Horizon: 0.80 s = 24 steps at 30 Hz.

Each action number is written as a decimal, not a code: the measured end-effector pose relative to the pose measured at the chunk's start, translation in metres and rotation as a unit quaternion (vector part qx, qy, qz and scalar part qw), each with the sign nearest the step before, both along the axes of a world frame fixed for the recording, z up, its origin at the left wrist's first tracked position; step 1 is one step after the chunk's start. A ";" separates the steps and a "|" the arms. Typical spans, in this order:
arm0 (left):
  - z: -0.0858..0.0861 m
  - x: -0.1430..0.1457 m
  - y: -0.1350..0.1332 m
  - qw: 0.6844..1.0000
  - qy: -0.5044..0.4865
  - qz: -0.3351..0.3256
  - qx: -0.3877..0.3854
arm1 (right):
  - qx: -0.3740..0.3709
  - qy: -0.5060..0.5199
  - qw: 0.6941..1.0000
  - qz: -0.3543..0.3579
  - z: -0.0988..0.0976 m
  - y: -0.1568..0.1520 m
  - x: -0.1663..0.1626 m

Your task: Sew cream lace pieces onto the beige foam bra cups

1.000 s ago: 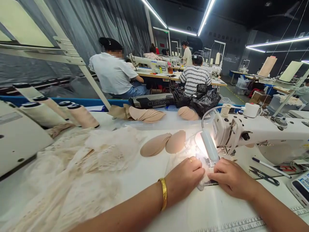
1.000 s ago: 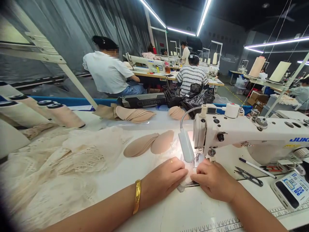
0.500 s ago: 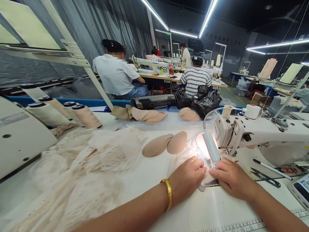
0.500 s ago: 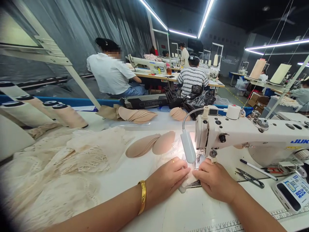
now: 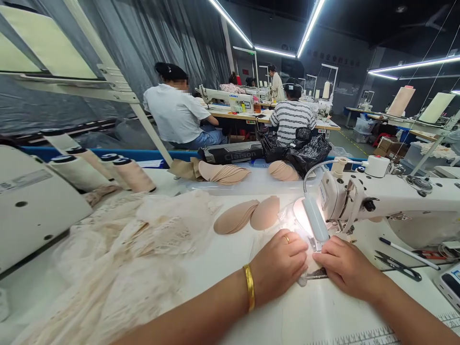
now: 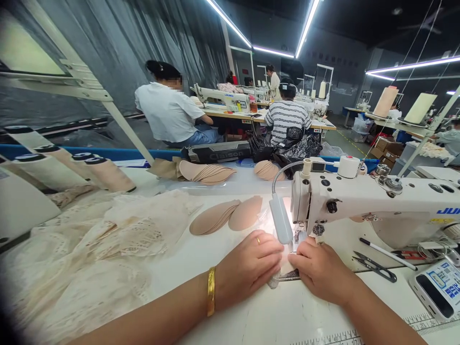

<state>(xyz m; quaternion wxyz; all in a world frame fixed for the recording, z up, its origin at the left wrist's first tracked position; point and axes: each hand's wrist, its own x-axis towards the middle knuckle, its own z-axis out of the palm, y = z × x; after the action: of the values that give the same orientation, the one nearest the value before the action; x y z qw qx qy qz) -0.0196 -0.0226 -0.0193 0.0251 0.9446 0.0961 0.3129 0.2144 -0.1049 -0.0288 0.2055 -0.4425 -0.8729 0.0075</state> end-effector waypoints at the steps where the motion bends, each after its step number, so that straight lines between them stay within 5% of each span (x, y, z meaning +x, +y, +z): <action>1: -0.004 0.001 -0.001 1.000 0.025 -0.002 0.006 | -0.001 -0.002 1.000 -0.002 0.000 0.000 0.000; 10: -0.016 0.006 0.006 0.998 0.053 -0.004 -0.043 | 0.003 -0.013 1.000 -0.007 -0.002 0.000 0.001; 24: -0.025 0.030 0.035 0.997 0.073 -0.003 0.037 | 0.050 -0.024 0.996 -0.073 -0.014 0.008 0.008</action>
<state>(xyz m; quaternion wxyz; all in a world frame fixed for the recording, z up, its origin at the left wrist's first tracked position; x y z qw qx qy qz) 0.0108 0.0128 -0.0440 -0.0159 0.9655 0.0835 0.2460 0.2221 -0.0972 -0.0430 0.2067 -0.4943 -0.8421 -0.0619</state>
